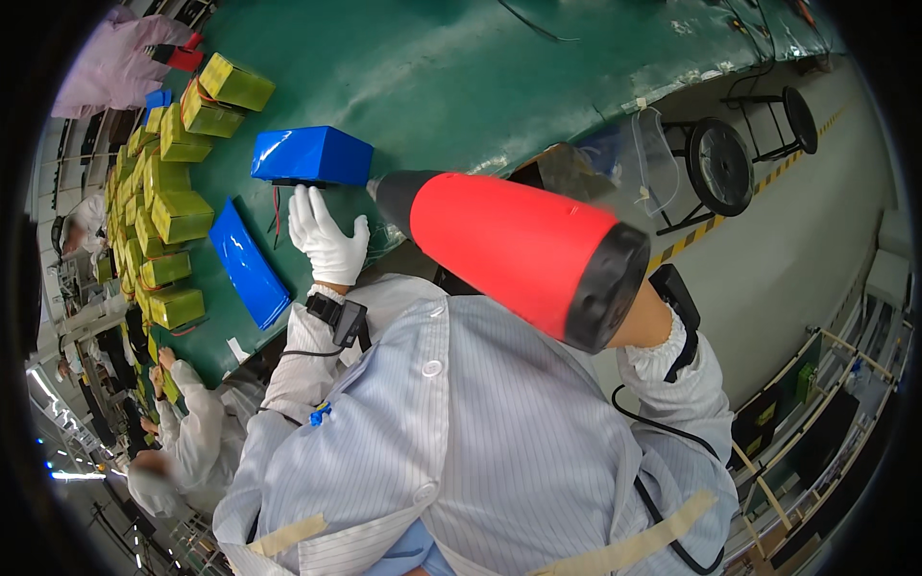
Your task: Using a heat gun to shrink-wrap blue plastic casings onto lithium battery packs at an assembly line workstation.
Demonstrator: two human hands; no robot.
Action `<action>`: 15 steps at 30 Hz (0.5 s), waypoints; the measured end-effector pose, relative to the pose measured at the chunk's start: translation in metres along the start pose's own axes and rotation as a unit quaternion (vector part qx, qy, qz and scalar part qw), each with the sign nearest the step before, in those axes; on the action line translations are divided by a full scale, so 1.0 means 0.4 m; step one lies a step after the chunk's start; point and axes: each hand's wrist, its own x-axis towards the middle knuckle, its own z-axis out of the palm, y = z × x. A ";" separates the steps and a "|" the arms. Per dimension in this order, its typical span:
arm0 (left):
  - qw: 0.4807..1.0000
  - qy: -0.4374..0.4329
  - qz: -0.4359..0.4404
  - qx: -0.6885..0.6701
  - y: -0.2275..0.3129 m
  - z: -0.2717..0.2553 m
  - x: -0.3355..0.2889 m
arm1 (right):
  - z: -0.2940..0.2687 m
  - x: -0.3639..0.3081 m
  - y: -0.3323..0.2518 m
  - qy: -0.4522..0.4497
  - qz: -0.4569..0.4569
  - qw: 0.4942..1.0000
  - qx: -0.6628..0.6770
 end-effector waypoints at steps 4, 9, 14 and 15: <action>0.993 -0.061 0.090 -0.053 -0.026 0.000 -0.012 | 0.010 0.005 -0.006 -0.003 -0.006 1.000 -0.017; 0.980 -0.123 0.110 -0.114 -0.024 0.008 -0.012 | 0.037 -0.002 -0.018 0.027 0.032 0.996 0.075; 0.974 -0.168 0.113 -0.100 -0.014 0.019 -0.027 | 0.042 -0.013 0.000 0.001 0.010 1.000 0.001; 0.973 -0.176 0.109 -0.102 -0.010 0.016 -0.029 | 0.042 -0.011 0.005 0.009 -0.008 1.000 -0.011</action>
